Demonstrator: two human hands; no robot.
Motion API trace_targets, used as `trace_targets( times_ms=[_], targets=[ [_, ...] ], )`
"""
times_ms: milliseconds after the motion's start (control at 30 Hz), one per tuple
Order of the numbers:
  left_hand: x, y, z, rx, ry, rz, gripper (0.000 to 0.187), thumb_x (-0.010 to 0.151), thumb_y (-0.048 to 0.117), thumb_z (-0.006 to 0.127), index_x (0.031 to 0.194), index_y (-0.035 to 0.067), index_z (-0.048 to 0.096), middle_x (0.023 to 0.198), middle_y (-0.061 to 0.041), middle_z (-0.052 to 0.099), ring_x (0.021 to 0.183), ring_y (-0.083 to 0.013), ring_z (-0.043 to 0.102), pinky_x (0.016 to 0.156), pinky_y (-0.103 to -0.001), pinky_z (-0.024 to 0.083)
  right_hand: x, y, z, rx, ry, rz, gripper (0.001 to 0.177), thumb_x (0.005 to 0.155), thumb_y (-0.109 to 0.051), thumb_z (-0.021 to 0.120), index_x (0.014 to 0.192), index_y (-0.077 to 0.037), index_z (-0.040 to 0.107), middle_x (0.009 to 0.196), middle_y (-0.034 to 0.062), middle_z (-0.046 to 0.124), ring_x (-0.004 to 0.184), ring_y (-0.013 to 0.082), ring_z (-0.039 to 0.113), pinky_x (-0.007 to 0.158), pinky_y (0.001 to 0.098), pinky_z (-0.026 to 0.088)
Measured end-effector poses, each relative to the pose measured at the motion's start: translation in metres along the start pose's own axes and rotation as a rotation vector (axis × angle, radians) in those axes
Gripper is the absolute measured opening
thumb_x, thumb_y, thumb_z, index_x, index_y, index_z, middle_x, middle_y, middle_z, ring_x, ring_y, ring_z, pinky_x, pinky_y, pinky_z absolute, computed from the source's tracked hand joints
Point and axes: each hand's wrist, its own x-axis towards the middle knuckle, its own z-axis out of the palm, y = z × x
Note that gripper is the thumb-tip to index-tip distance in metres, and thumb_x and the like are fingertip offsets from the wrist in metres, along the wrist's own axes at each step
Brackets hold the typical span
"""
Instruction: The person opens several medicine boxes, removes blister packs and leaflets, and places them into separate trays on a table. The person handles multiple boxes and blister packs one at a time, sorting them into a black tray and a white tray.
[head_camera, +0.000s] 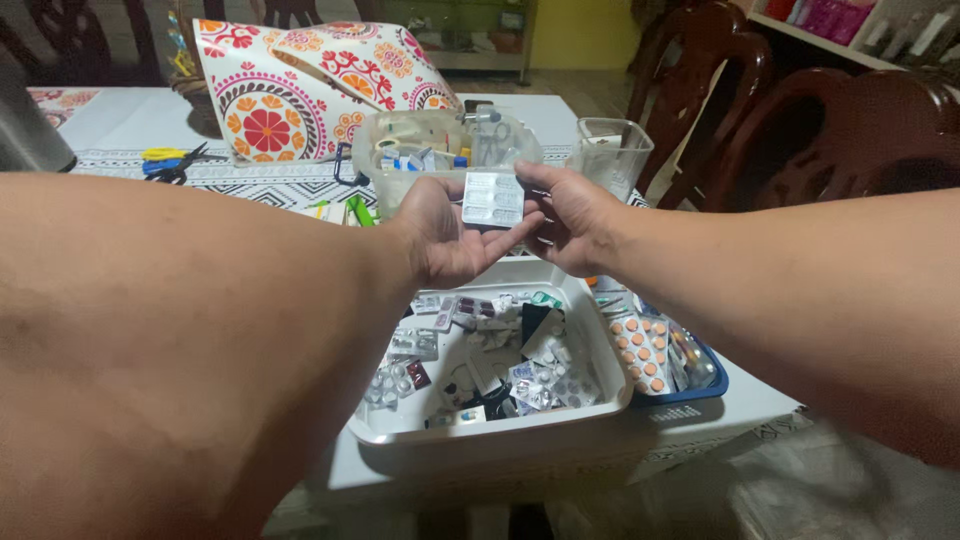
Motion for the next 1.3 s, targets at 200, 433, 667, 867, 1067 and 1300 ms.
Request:
trace_targets(
  times_ms=[200, 433, 667, 867, 1067, 1300],
  targets=[
    [-0.008, -0.003, -0.008, -0.007, 0.041, 0.054, 0.058, 0.1, 0.025, 0.025, 0.128, -0.015, 0.056, 0.112, -0.031, 0.066, 0.106, -0.0436, 0.069, 0.097, -0.05, 0.061, 0.009, 0.012, 0.004, -0.018, -0.083, 0.037, 0.024, 0.091, -0.042, 0.074, 0.084, -0.021, 0.064, 0.074, -0.0074, 0.059, 0.063, 0.0058, 0.051, 0.069, 0.0239, 0.048],
    [-0.012, -0.002, -0.01, -0.035, 0.049, 0.052, 0.059, 0.099, 0.025, 0.025, 0.127, -0.017, 0.056, 0.11, -0.031, 0.067, 0.105, -0.0435, 0.07, 0.096, -0.05, 0.061, 0.011, 0.014, 0.009, -0.02, -0.072, 0.038, 0.022, 0.09, -0.04, 0.071, 0.083, -0.022, 0.062, 0.069, -0.0081, 0.056, 0.059, 0.0059, 0.05, 0.068, 0.0252, 0.049],
    [-0.006, -0.003, -0.01, 0.009, 0.049, 0.021, 0.058, 0.1, 0.024, 0.025, 0.126, -0.017, 0.057, 0.109, -0.031, 0.068, 0.102, -0.0426, 0.072, 0.094, -0.047, 0.062, 0.02, 0.015, 0.0, 0.008, -0.127, 0.038, 0.023, 0.091, -0.04, 0.075, 0.089, -0.019, 0.065, 0.074, -0.0068, 0.061, 0.062, 0.0064, 0.053, 0.067, 0.0234, 0.048],
    [0.022, -0.02, -0.008, 0.712, 0.479, 0.011, 0.045, 0.1, 0.036, 0.037, 0.112, 0.001, 0.063, 0.099, -0.018, 0.074, 0.085, -0.0266, 0.074, 0.073, -0.037, 0.063, 0.02, 0.014, -0.039, -0.17, 0.353, -0.015, 0.023, 0.087, -0.034, 0.079, 0.097, -0.015, 0.071, 0.088, 0.0013, 0.071, 0.067, 0.0117, 0.063, 0.062, 0.03, 0.048],
    [0.055, -0.039, -0.037, 0.879, 0.745, 0.178, 0.03, 0.1, 0.026, 0.045, 0.105, 0.001, 0.061, 0.088, -0.013, 0.069, 0.066, -0.0169, 0.067, 0.051, -0.027, 0.058, 0.002, 0.034, -0.12, -0.771, 0.84, -0.264, 0.016, 0.082, -0.021, 0.081, 0.087, -0.006, 0.076, 0.089, 0.0123, 0.075, 0.077, 0.0247, 0.071, 0.072, 0.0378, 0.054],
    [0.064, -0.053, -0.043, 0.824, 0.797, 0.271, 0.023, 0.095, 0.019, 0.049, 0.099, 0.003, 0.065, 0.083, -0.012, 0.069, 0.063, -0.0169, 0.068, 0.051, -0.027, 0.057, -0.023, 0.053, -0.105, -0.956, 0.799, -0.226, 0.035, 0.079, -0.04, 0.088, 0.083, -0.008, 0.074, 0.082, 0.009, 0.074, 0.074, 0.0247, 0.071, 0.071, 0.0376, 0.053]
  ],
)
